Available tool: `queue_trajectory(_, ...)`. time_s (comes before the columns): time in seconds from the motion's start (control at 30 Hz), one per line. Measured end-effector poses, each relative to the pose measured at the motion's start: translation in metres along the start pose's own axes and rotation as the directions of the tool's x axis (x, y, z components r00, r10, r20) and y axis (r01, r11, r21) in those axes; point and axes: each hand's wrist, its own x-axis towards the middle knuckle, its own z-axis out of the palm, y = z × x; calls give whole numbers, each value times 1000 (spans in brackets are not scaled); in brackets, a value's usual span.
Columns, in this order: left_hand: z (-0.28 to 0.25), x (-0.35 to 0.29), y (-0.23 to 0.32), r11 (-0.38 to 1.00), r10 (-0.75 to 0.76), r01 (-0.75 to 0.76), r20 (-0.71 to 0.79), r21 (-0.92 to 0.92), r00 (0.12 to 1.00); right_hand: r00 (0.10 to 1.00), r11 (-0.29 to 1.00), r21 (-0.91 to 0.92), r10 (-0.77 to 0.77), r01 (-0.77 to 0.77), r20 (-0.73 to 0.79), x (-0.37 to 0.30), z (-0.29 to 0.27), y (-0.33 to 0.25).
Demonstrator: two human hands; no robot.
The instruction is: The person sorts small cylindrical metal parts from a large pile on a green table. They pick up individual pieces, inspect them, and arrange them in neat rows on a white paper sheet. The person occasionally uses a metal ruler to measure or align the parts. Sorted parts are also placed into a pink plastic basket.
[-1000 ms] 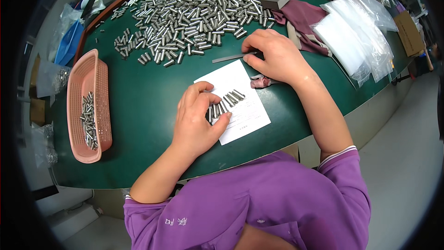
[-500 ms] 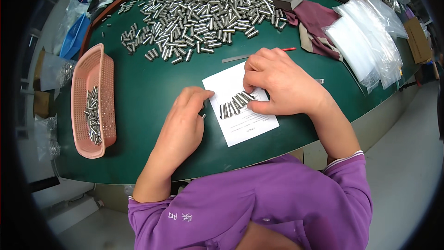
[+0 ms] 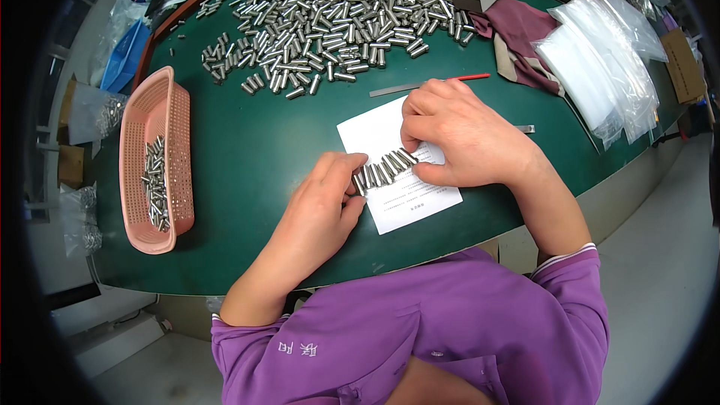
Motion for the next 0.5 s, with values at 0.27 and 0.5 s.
queue_trajectory(0.27,13,7,2,987,154,-151,-64,52,986,998,998,8,62,-62,6,-5,-10,9)
queue_trajectory(0.5,15,19,-12,921,357,-339,-68,189,932,998,999,28,23,-22,-55,-4,-2,2)
